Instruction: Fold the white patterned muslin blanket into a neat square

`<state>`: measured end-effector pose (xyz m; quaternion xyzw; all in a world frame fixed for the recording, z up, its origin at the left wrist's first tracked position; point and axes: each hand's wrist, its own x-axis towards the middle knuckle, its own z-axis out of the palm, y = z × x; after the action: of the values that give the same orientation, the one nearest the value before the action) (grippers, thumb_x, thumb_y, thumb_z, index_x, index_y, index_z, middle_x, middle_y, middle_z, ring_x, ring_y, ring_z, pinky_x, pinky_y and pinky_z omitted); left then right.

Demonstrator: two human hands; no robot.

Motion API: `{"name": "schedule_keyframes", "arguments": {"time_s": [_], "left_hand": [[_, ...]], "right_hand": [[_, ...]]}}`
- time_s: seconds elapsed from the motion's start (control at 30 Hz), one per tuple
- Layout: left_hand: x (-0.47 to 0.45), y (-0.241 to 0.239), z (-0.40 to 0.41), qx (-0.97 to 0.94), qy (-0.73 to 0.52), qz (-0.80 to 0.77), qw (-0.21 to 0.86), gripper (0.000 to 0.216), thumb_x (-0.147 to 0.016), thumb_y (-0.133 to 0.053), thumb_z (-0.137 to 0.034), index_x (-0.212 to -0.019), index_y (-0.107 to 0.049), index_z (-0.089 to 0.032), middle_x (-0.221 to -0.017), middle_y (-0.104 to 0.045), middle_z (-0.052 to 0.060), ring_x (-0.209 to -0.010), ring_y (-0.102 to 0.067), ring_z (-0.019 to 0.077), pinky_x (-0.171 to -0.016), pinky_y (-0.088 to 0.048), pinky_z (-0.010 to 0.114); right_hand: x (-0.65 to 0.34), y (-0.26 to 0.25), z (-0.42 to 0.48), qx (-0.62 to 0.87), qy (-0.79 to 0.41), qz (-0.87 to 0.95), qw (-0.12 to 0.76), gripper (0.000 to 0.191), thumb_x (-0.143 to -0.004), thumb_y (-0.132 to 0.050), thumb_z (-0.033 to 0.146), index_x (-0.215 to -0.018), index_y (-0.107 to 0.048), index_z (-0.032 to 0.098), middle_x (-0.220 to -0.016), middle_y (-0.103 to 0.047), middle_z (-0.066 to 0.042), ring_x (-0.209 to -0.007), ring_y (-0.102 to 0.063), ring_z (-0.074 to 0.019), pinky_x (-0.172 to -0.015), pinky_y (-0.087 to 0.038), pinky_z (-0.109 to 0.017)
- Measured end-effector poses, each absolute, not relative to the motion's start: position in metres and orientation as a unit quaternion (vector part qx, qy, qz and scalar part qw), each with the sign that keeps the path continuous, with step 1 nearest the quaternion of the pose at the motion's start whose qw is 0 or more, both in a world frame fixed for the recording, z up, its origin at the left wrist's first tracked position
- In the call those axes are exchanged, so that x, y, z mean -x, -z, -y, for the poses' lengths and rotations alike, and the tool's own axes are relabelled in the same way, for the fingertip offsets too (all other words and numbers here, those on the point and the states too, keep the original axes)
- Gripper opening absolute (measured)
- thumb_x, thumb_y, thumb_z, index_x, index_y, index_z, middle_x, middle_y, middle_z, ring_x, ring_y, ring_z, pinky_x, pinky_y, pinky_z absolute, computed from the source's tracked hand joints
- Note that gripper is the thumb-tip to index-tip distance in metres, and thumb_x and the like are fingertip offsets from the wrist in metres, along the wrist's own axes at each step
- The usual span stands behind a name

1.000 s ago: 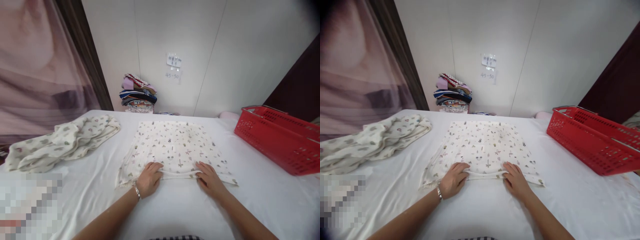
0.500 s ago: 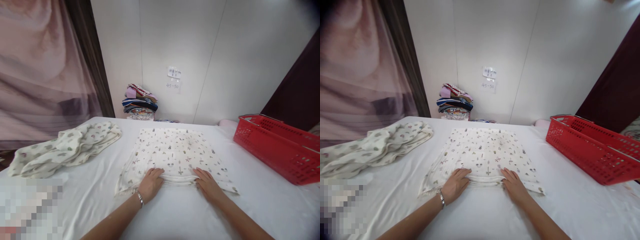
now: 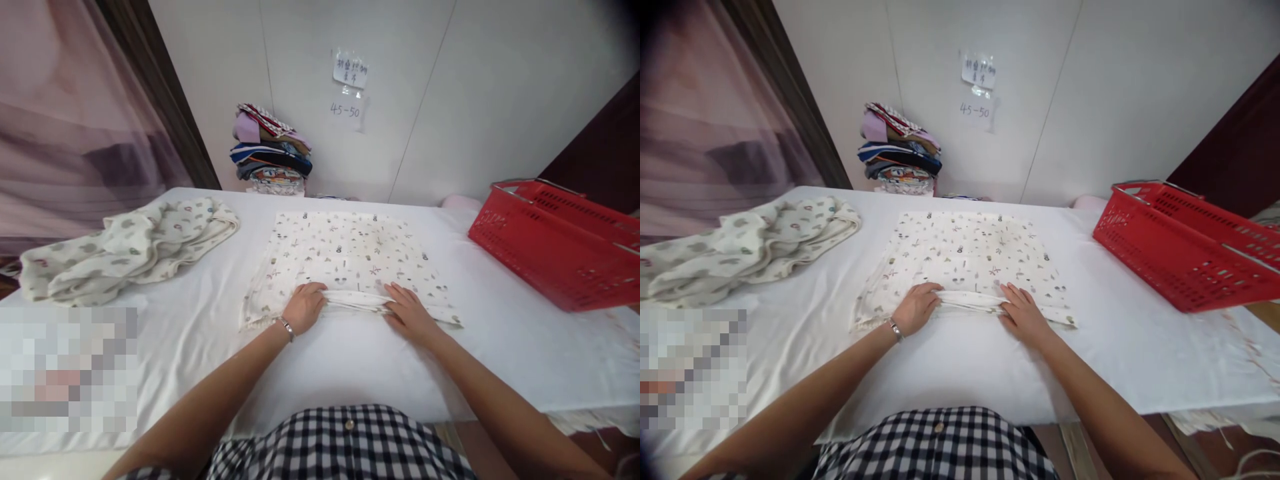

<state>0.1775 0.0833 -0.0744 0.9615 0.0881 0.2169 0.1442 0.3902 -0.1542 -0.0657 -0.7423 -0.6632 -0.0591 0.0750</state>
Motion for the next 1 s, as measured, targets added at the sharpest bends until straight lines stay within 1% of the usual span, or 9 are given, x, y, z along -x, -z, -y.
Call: {"name": "schedule_keyframes", "arguments": {"time_s": [0.1,0.23,0.43,0.53,0.6,0.67,0.77,0.83,1.0], "left_hand": [[-0.179,0.073,-0.086,-0.958,-0.213,-0.095,0.166,0.024,-0.088,-0.039,-0.02,-0.077,-0.061,-0.016,-0.105,-0.061,0.007,-0.098,-0.055,0.018,-0.089,-0.042,0.039],[-0.181,0.076,-0.089,-0.956,-0.203,-0.103,0.184,0.024,-0.088,-0.04,-0.02,-0.075,-0.06,-0.016,-0.103,-0.061,0.007,-0.096,-0.056,0.0179,-0.087,-0.043,0.038],[-0.18,0.08,-0.087,-0.961,-0.199,-0.096,0.168,0.024,-0.088,-0.041,-0.022,-0.075,-0.06,-0.016,-0.103,-0.062,0.007,-0.098,-0.055,0.0187,-0.087,-0.042,0.039],[-0.175,0.079,-0.085,-0.97,-0.195,-0.047,0.14,0.022,-0.087,-0.047,-0.031,-0.076,-0.059,-0.016,-0.109,-0.06,0.009,-0.101,-0.054,0.0207,-0.09,-0.039,0.041],[-0.171,0.078,-0.085,-0.974,-0.188,-0.023,0.123,0.024,-0.082,-0.054,-0.04,-0.078,-0.059,-0.017,-0.113,-0.058,0.01,-0.102,-0.053,0.0225,-0.092,-0.037,0.044],[-0.168,0.077,-0.085,-0.977,-0.18,-0.021,0.112,0.025,-0.079,-0.058,-0.042,-0.081,-0.059,-0.017,-0.117,-0.057,0.011,-0.103,-0.052,0.0236,-0.093,-0.036,0.045],[-0.166,0.076,-0.084,-0.981,-0.168,-0.017,0.096,0.016,-0.08,-0.057,-0.034,-0.084,-0.06,-0.019,-0.121,-0.055,0.01,-0.108,-0.05,0.0244,-0.096,-0.034,0.047],[-0.164,0.075,-0.083,-0.983,-0.164,-0.005,0.086,0.011,-0.083,-0.053,-0.027,-0.085,-0.06,-0.019,-0.123,-0.054,0.009,-0.11,-0.049,0.0238,-0.096,-0.034,0.047],[-0.159,0.066,-0.079,-0.98,-0.185,0.012,0.072,0.019,-0.087,-0.041,-0.018,-0.083,-0.059,-0.017,-0.117,-0.058,0.01,-0.105,-0.052,0.0203,-0.094,-0.039,0.043]], "right_hand": [[-0.389,0.066,0.151,0.742,0.072,0.663,0.075,0.023,-0.09,-0.037,0.026,-0.097,-0.059,0.019,-0.143,-0.033,-0.009,-0.134,-0.021,-0.0247,-0.102,-0.03,-0.05],[-0.388,0.067,0.148,0.738,0.083,0.666,0.067,0.023,-0.089,-0.037,0.022,-0.095,-0.058,0.019,-0.144,-0.03,-0.007,-0.134,-0.02,-0.0236,-0.104,-0.028,-0.048],[-0.39,0.072,0.147,0.736,0.11,0.665,0.061,0.022,-0.081,-0.039,0.013,-0.091,-0.058,0.017,-0.145,-0.029,-0.008,-0.135,-0.019,-0.0238,-0.104,-0.027,-0.049],[-0.391,0.074,0.148,0.738,0.108,0.662,0.065,0.023,-0.081,-0.039,0.012,-0.091,-0.058,0.017,-0.145,-0.029,-0.008,-0.135,-0.019,-0.024,-0.104,-0.027,-0.05],[-0.391,0.073,0.148,0.739,0.103,0.662,0.065,0.023,-0.082,-0.037,0.012,-0.092,-0.058,0.017,-0.145,-0.029,-0.008,-0.135,-0.019,-0.0236,-0.104,-0.027,-0.05],[-0.39,0.07,0.149,0.736,0.096,0.666,0.069,0.024,-0.083,-0.036,0.013,-0.093,-0.058,0.018,-0.145,-0.029,-0.008,-0.135,-0.019,-0.0229,-0.104,-0.028,-0.05],[-0.388,0.061,0.154,0.735,0.084,0.668,0.078,0.024,-0.085,-0.035,0.014,-0.094,-0.058,0.018,-0.146,-0.025,-0.008,-0.136,-0.016,-0.0225,-0.104,-0.028,-0.05],[-0.387,0.056,0.159,0.738,0.075,0.666,0.079,0.024,-0.086,-0.035,0.015,-0.093,-0.058,0.017,-0.147,-0.022,-0.009,-0.136,-0.014,-0.0231,-0.104,-0.028,-0.049],[-0.382,0.052,0.169,0.745,0.08,0.658,0.077,0.022,-0.087,-0.036,0.016,-0.092,-0.058,0.018,-0.148,-0.02,-0.009,-0.136,-0.012,-0.0247,-0.106,-0.023,-0.051]]}}
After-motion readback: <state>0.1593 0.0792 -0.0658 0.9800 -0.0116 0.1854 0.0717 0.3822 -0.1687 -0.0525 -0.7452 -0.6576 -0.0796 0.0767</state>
